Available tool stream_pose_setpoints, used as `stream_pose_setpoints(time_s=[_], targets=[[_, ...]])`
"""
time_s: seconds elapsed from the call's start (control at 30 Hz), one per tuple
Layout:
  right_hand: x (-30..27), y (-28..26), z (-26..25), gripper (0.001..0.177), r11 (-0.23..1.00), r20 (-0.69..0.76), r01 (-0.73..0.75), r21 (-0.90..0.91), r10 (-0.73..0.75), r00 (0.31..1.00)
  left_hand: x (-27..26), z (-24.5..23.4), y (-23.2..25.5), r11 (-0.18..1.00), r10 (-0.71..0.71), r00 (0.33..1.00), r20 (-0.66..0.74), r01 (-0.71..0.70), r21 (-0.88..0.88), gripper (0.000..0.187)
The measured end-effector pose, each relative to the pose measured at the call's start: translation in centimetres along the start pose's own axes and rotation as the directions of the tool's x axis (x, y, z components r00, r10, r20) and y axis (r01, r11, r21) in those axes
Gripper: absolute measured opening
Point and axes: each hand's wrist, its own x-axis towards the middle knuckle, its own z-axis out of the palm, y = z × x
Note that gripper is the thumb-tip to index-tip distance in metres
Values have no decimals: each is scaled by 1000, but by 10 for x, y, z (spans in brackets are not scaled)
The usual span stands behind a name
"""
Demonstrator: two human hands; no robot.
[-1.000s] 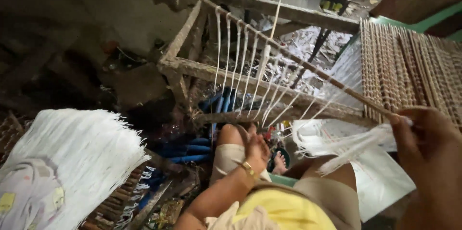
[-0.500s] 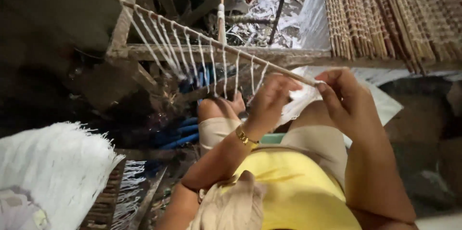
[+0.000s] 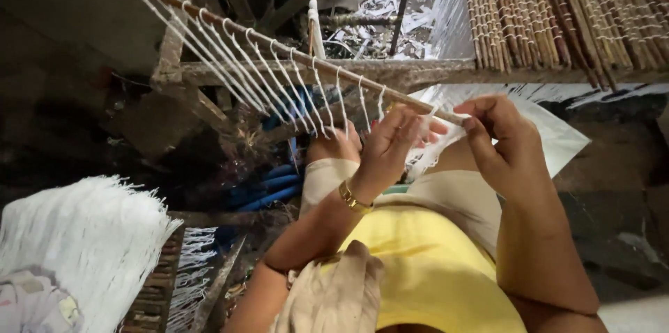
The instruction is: Tying white threads onto a wooden stick as part of a manual weaving or mat-making process.
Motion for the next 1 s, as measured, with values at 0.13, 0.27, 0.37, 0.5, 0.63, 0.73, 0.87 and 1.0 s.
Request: stream_pose_setpoints(time_s=[0.13,0.27,0.37,0.5,0.63,0.73,0.87,1.0], targets=[[-1,-1,-3,17,999,-12,-51,2,51,999,-4,4,6,991,-66,997,44,71,-116,32],[-4,-5,-6,23,993,-21,-111,41,112,994,-4,7,3,956,-56,996,68,73,-284,37],[-6,12,3,21,995,-94,-46,86,54,994,0,8,-25,966,-56,998,8,56,-253,35],[-13,26,-1,29,1000,-106,-13,-10,11,994,0,-14,-51,989,49,998,-29,-52,-138,18],[-24,68,-22,24,973,-94,-213,-84,205,974,-3,-65,-58,901,-202,972,-123,135,-412,14],[-31,148,-24,28,892,37,-392,-224,410,911,-6,-126,-51,831,-212,973,-90,132,-540,14],[-111,343,9,40,617,182,-504,-604,722,667,-15,-110,4,976,-70,878,-474,-38,-215,17],[-124,367,11,44,525,133,-616,-587,813,566,-14,-108,27,992,59,870,-489,-107,-72,22]])
